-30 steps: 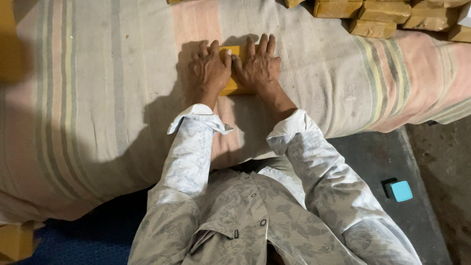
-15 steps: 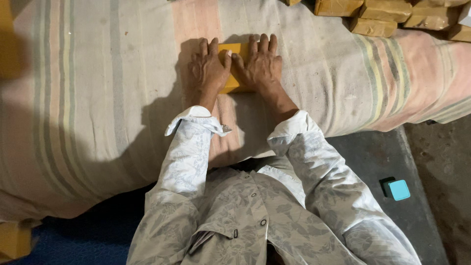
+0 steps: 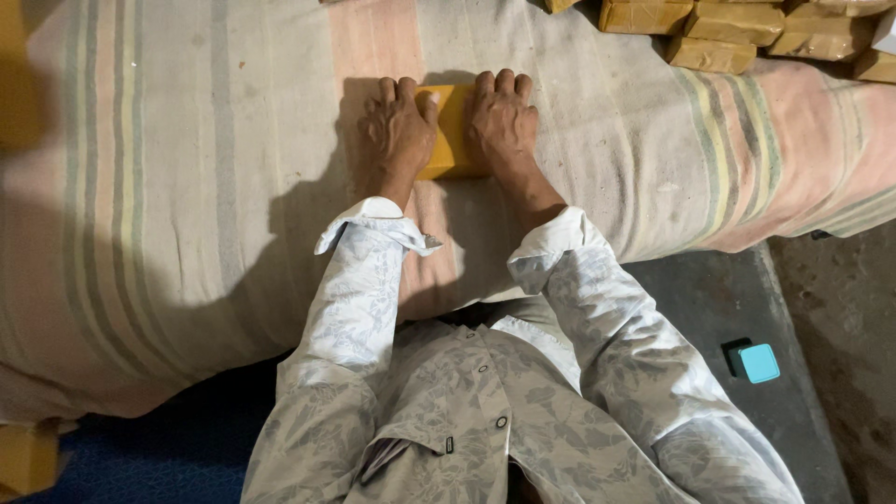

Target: The person folds and assembles small yellow cardboard boxes on a padded work surface, pressing the flaps and creases flat with both hands, then sets each finished box aside and reaches for the next flat box blank. Stacks of wrapped packages and finished boxes are visible nearby.

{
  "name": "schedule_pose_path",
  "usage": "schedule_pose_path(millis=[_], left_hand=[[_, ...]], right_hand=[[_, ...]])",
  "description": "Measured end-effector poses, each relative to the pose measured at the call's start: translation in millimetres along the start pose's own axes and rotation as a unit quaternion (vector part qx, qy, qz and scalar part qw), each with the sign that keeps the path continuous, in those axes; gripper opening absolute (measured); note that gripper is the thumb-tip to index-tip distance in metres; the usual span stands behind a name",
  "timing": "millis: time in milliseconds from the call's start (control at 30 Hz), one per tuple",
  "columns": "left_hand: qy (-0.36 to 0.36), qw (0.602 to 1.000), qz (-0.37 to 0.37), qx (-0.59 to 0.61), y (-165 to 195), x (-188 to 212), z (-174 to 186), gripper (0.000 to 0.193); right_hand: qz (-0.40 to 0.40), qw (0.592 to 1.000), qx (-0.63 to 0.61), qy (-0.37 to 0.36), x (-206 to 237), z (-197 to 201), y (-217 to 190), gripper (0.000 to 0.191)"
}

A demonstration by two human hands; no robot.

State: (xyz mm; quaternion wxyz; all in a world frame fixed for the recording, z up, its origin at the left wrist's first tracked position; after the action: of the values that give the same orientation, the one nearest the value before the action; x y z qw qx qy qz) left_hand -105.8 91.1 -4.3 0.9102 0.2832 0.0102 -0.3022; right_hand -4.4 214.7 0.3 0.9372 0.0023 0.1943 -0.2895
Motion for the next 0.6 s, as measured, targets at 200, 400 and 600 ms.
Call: schedule_pose_path(millis=[200,400,600], left_hand=[[0.006,1.0,-0.001,0.012,-5.1,-2.7,-7.4,0.033],[-0.029,0.999,0.021,0.021,-5.8,-4.8,-9.0,0.039],[-0.039,0.999,0.012,0.016,-2.9,-2.2,-2.3,0.042]], right_hand=[[0.009,0.999,0.019,-0.031,-3.2,-1.2,-1.2,0.056],[-0.03,0.997,0.028,-0.061,-4.2,0.7,-0.2,0.036],[0.002,0.999,0.034,-0.037,-0.7,0.1,-2.1,0.06]])
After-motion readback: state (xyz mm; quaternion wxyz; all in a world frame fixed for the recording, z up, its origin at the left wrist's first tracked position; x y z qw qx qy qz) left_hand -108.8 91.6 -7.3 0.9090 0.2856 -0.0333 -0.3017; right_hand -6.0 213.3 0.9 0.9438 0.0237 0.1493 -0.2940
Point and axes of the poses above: each hand's wrist, its own x-axis away from the middle knuckle, its own z-axis out of the back of the hand, y = z × x, the point moved 5 cm from there along -x, towards the middle knuckle, and after that the axes turned 4 degrees about x, right-handed, at the moved point
